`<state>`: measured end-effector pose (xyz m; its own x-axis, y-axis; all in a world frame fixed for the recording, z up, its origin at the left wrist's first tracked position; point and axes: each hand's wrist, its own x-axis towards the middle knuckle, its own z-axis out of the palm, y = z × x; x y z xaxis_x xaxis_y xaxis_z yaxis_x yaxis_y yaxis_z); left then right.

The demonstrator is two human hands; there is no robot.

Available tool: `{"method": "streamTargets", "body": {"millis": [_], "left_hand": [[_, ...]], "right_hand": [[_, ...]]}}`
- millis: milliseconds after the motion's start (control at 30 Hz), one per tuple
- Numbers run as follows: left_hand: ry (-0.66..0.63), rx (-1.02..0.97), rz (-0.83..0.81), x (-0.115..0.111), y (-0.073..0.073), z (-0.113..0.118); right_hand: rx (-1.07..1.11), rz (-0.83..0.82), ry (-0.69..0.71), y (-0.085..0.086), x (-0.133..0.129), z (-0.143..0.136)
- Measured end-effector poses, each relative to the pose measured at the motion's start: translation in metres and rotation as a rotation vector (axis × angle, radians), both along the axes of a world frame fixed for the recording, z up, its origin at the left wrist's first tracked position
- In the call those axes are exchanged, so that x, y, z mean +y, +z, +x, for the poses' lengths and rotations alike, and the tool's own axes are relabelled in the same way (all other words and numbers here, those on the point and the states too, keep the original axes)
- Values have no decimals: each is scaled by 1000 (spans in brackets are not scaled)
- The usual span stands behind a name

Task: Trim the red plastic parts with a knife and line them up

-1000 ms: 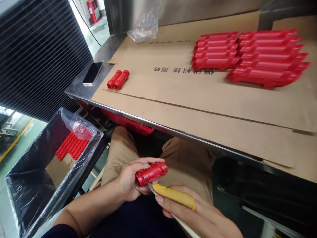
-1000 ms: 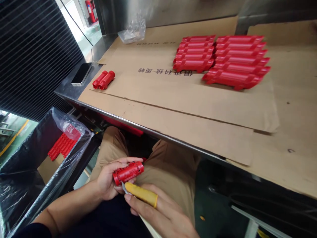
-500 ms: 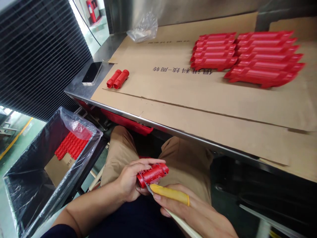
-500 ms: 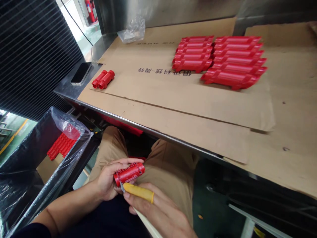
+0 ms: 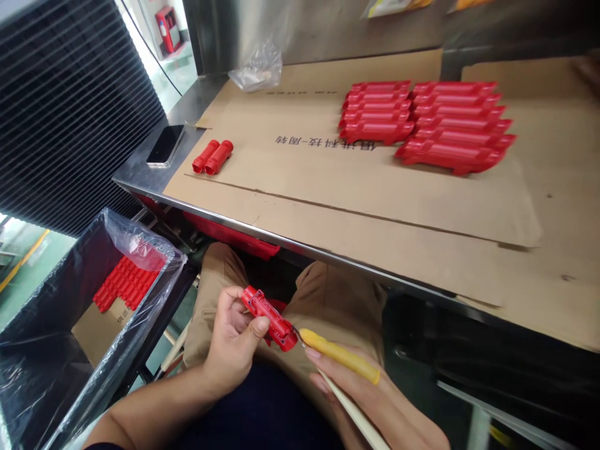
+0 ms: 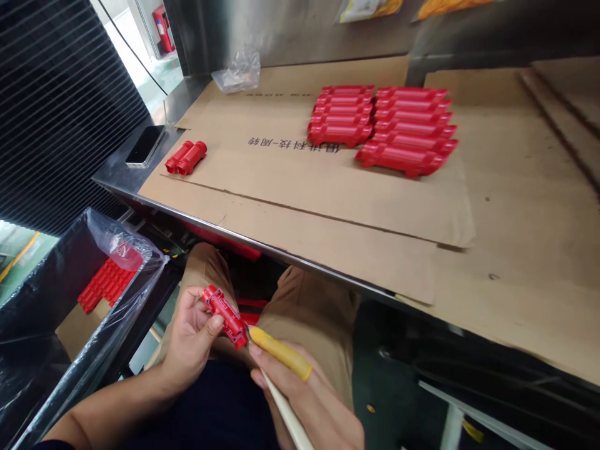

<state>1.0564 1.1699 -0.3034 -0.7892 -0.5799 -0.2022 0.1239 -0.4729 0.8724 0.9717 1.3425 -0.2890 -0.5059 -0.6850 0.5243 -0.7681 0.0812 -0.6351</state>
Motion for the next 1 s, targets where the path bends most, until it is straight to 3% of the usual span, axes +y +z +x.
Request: {"method": "streamTargets", "body": {"millis": [500, 1000], "left_hand": [[-2, 18, -62, 2, -1, 0], [51, 18, -122, 2, -5, 4]], "right_hand": [[-44, 2, 85, 0, -1, -2], [-78, 41, -49, -9, 5, 10]]}}
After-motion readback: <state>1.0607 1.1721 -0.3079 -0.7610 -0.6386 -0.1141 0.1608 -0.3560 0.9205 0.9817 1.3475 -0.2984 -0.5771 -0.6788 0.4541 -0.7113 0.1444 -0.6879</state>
